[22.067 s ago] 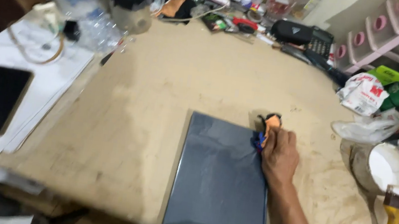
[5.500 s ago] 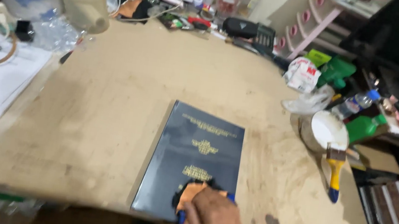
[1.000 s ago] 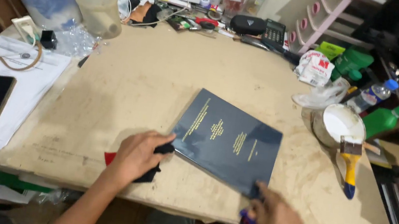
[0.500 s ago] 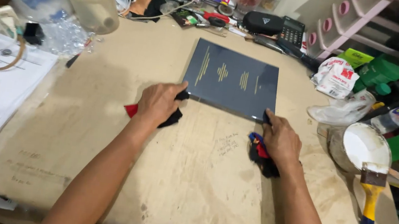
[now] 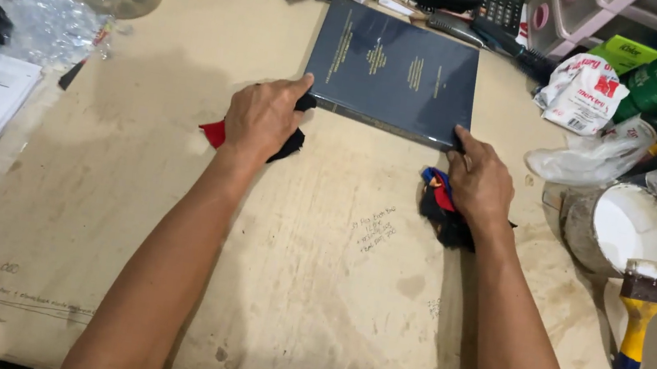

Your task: Applying a finishing liquid and polishing the cover of a thesis on a workbench.

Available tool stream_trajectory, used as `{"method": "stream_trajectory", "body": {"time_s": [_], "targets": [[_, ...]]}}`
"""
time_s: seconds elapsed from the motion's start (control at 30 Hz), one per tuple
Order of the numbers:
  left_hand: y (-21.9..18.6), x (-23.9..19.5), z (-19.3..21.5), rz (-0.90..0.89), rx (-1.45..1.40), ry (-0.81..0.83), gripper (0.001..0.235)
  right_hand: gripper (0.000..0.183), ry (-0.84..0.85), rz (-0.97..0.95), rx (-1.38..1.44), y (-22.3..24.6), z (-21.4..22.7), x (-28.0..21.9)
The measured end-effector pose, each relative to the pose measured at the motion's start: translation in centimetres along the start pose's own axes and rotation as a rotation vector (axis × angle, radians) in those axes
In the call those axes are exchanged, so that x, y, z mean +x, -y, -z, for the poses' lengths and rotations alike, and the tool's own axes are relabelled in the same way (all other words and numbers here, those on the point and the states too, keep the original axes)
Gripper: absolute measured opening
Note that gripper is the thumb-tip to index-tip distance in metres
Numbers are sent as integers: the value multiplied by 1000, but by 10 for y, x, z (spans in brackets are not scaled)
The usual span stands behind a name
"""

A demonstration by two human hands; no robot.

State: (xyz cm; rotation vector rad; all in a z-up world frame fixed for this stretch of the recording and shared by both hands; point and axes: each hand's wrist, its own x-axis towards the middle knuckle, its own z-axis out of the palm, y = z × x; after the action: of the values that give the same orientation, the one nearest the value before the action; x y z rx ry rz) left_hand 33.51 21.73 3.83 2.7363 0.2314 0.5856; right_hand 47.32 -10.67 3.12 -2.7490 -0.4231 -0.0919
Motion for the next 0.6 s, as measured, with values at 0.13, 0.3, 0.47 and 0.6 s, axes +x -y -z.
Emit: {"method": "stream_trajectory", "body": {"time_s": [0.13,0.3,0.47,0.6], "targets": [[2,4,-5,-32,3,-32,52,47,-36,-13,44,-2,-2,5],[6,4,-10,-14,17,-27,54,45,-38,-43,47,-3,-4,9],[-4,0,-3,50,69,18,58,49,-126,185,-10,-30,-32,20],[-9,-33,-1,53,-41,-111,66,60,-240,102,121,-19,-15,-44]]}}
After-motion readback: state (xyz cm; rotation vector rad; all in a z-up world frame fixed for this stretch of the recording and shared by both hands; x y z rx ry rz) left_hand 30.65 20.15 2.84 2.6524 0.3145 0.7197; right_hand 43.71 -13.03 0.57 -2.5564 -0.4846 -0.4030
